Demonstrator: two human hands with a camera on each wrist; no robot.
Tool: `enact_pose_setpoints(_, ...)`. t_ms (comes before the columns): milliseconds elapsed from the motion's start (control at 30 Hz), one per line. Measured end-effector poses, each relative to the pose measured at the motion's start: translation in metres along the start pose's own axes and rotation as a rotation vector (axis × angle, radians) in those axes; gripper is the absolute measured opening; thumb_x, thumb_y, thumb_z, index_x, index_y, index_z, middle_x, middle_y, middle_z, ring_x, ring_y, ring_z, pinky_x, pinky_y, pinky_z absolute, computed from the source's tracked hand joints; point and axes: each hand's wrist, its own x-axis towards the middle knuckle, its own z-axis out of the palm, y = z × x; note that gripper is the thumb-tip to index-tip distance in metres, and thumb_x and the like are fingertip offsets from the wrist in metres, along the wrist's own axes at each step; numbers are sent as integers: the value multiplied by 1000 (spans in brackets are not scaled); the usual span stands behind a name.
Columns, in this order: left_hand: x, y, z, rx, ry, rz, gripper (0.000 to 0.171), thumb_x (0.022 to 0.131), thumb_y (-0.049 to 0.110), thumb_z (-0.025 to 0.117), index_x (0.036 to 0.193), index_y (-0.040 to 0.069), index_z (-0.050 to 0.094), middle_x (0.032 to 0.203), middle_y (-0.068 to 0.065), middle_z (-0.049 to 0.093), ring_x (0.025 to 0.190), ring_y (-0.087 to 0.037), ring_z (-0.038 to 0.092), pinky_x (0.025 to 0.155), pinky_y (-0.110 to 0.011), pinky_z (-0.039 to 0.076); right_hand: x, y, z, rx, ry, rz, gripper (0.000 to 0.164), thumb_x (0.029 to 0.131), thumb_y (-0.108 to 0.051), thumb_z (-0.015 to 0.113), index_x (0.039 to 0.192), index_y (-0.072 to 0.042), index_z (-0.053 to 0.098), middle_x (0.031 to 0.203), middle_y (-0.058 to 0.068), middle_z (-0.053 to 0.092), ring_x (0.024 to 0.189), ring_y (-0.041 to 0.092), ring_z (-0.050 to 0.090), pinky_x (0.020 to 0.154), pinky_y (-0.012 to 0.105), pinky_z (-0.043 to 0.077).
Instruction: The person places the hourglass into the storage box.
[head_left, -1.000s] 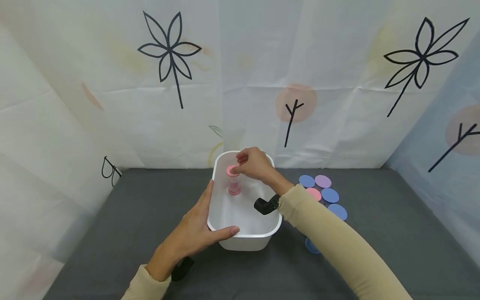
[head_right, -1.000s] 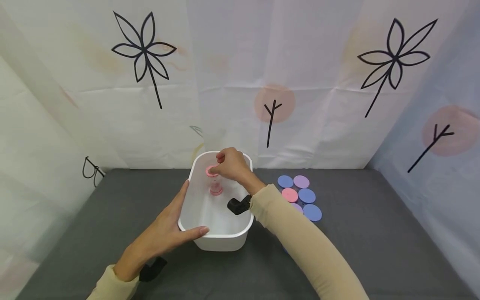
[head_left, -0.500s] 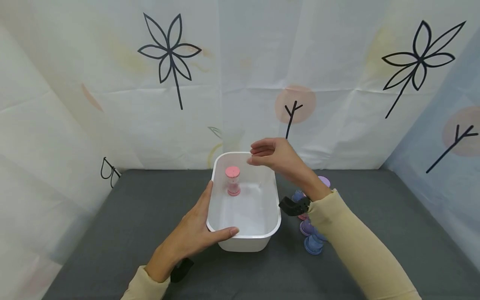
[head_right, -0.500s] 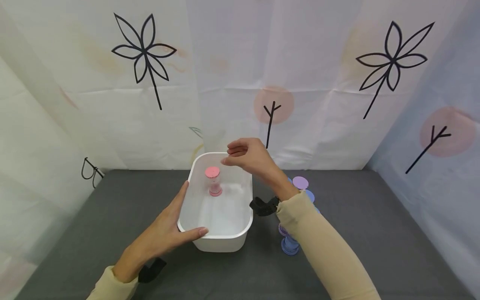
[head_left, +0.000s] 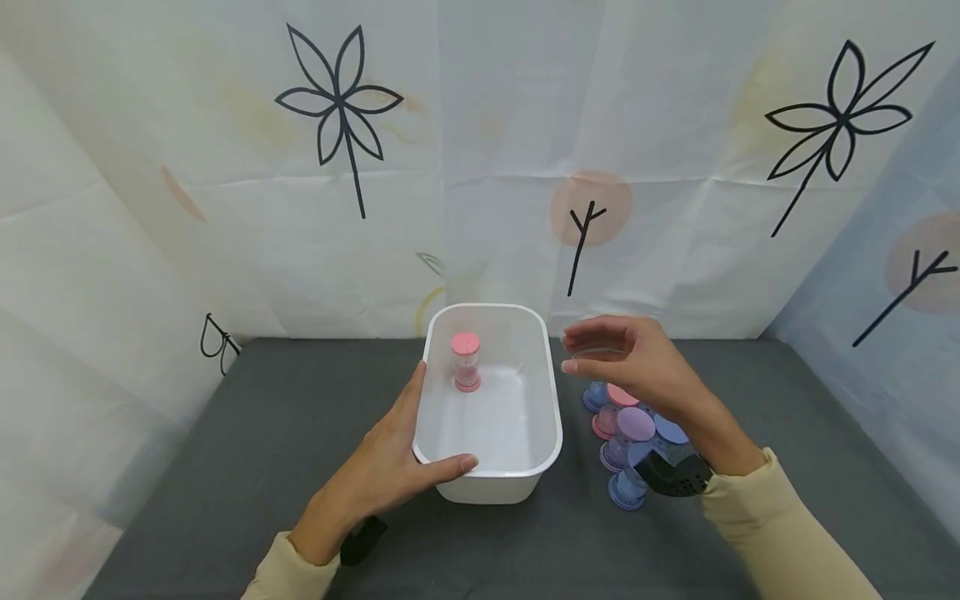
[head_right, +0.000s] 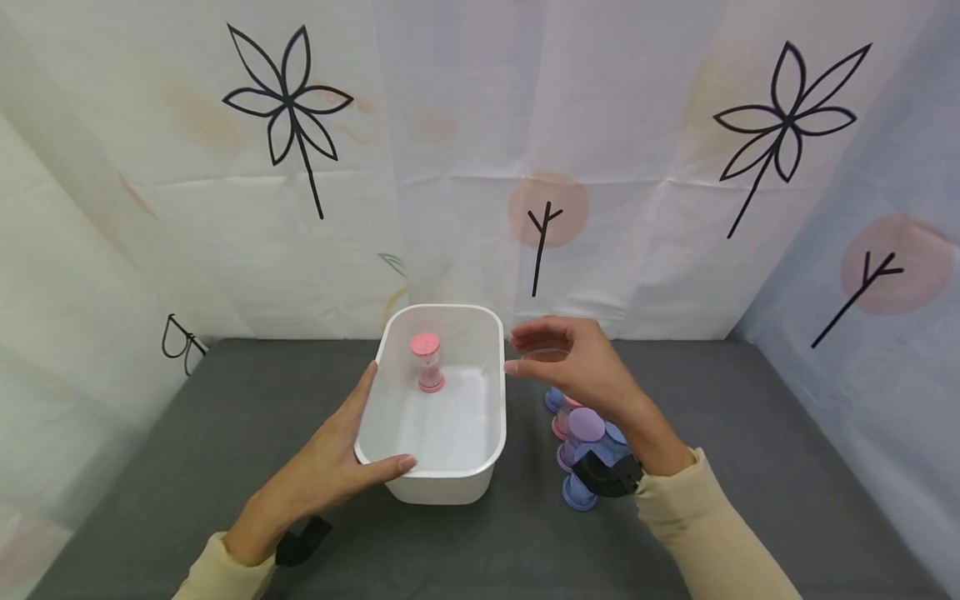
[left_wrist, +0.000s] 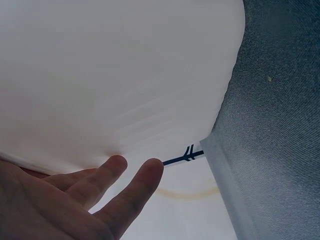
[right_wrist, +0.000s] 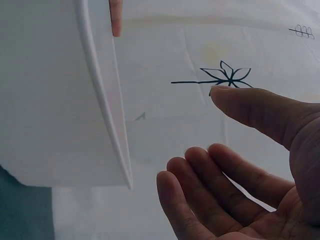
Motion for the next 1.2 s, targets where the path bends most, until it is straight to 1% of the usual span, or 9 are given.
enact_pose_setpoints(100, 0, 0, 0, 3, -3, -6, 126, 75, 70, 78, 164, 27, 1, 165, 9, 21, 123, -24, 53, 97, -48, 47, -16, 5, -7, -7, 3, -22, 40, 88, -10, 80, 124, 2, 67, 121, 16, 67, 110, 27, 68, 87, 31, 55)
enact_pose_setpoints(267, 1, 1, 0, -5, -3, -8, 126, 74, 69, 79, 164, 28, 1, 164, 9, 22, 120, -21, 54, 95, -48, 48, -39, 14, -19, -85, 37, -47, 37, 89, -10, 80, 122, 0, 68, 120, 16, 69, 103, 21, 70, 85, 29, 56)
enact_pose_setpoints(467, 1, 1, -1, -17, -1, 6, 125, 75, 67, 80, 164, 27, 2, 165, 7, 22, 119, -16, 52, 96, -51, 48, -66, 26, -22, -164, 72, -58, 37, 88, -9, 80, 122, 0, 68, 117, 15, 70, 99, 21, 71, 80, 27, 57)
enact_pose_setpoints(533, 1, 1, -1, -24, -1, 11, 125, 75, 66, 81, 164, 27, 2, 165, 7, 23, 120, -16, 52, 96, -52, 48, -74, 30, -22, -196, 92, -66, 37, 87, -9, 82, 122, -2, 69, 115, 14, 71, 98, 19, 71, 79, 26, 56)
enact_pose_setpoints(667, 0, 0, -1, -33, -6, 8, 125, 75, 65, 81, 164, 28, 1, 165, 7, 21, 121, -21, 53, 96, -52, 47, -89, 37, -22, -260, 137, -64, 37, 84, -9, 84, 119, -7, 71, 113, 11, 72, 97, 13, 71, 78, 24, 56)
enact_pose_setpoints(767, 0, 0, -1, -37, -11, 2, 125, 76, 66, 81, 164, 28, 1, 165, 7, 20, 123, -25, 52, 97, -52, 47, -99, 40, -23, -311, 170, -39, 39, 82, -10, 86, 118, -9, 72, 112, 7, 72, 96, 11, 70, 77, 23, 55)
enact_pose_setpoints(933, 0, 0, -2, -34, -10, -2, 125, 76, 66, 80, 164, 27, 1, 165, 7, 20, 124, -25, 52, 97, -50, 47, -111, 44, -24, -362, 195, 33, 41, 81, -19, 88, 117, -10, 72, 112, 5, 72, 94, 12, 71, 75, 22, 54)
enact_pose_setpoints(1100, 0, 0, -1, -35, -9, 3, 124, 76, 65, 81, 164, 28, 2, 165, 6, 21, 123, -26, 52, 96, -51, 47, -119, 49, -21, -404, 202, 39, 42, 77, -23, 91, 113, -11, 73, 108, 3, 73, 90, 8, 70, 74, 21, 54)
enact_pose_setpoints(1200, 0, 0, -1, -39, -11, 8, 124, 76, 65, 81, 164, 28, 2, 165, 6, 22, 122, -26, 53, 95, -50, 48, -121, 53, -18, -456, 201, 64, 45, 73, -28, 93, 111, -12, 74, 107, 0, 72, 88, 6, 69, 74, 20, 54)
